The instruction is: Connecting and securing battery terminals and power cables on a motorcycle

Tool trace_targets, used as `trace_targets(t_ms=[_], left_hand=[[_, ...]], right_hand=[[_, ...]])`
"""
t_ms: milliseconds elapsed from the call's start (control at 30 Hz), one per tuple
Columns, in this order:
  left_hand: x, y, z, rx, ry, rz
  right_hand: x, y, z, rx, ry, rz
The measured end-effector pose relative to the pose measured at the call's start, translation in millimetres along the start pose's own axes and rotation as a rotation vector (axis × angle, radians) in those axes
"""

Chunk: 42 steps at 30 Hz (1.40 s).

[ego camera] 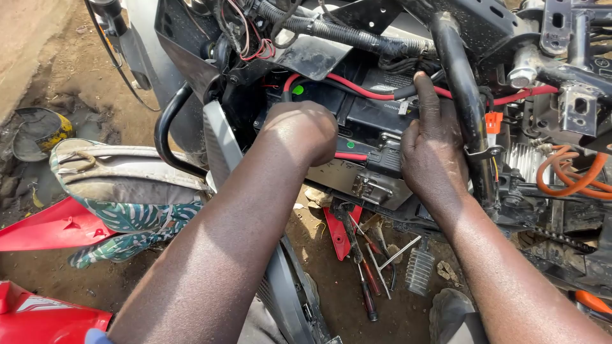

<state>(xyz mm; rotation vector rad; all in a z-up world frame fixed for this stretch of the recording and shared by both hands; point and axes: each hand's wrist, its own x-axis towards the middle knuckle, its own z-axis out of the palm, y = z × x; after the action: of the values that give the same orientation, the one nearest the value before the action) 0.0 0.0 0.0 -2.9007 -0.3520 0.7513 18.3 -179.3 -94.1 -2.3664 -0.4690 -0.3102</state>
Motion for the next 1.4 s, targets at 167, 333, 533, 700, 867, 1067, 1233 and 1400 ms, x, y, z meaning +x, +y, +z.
trace_targets(t_ms=[167, 333, 533, 700, 867, 1067, 1233, 1400], left_hand=[[-13.6, 5.9, -13.8, 0.019, -0.011, 0.027], [-8.6, 4.9, -11.8, 0.079, 0.001, 0.023], [1.4, 0.9, -14.3, -0.194, 0.104, -0.099], [3.0, -3.8, -8.7, -0.191, 0.191, 0.019], [12.7, -11.0, 0.7, -0.133, 0.252, 0.147], [5.7, -3.2, 3.5, -0.055, 0.406, 0.291], [7.0, 6.9, 9.0, -0.102, 0.567, 0.421], [28.7, 9.3, 16.9, -0.049, 0.357, 0.259]], right_hand=[[1.5, 6.0, 5.6, -0.055, 0.033, 0.013], [1.3, -5.4, -4.4, -0.005, 0.02, -0.014], [0.4, -2.9, -1.0, 0.008, 0.024, -0.008], [-0.3, 0.6, -0.9, 0.006, 0.05, -0.042], [-2.2, -12.4, -12.9, -0.034, 0.111, -0.115], [0.1, 8.9, 5.5, -0.075, 0.141, -0.139], [-1.0, 2.7, -2.7, -0.088, 0.139, -0.148], [-1.6, 5.1, -1.6, -0.038, 0.097, -0.155]])
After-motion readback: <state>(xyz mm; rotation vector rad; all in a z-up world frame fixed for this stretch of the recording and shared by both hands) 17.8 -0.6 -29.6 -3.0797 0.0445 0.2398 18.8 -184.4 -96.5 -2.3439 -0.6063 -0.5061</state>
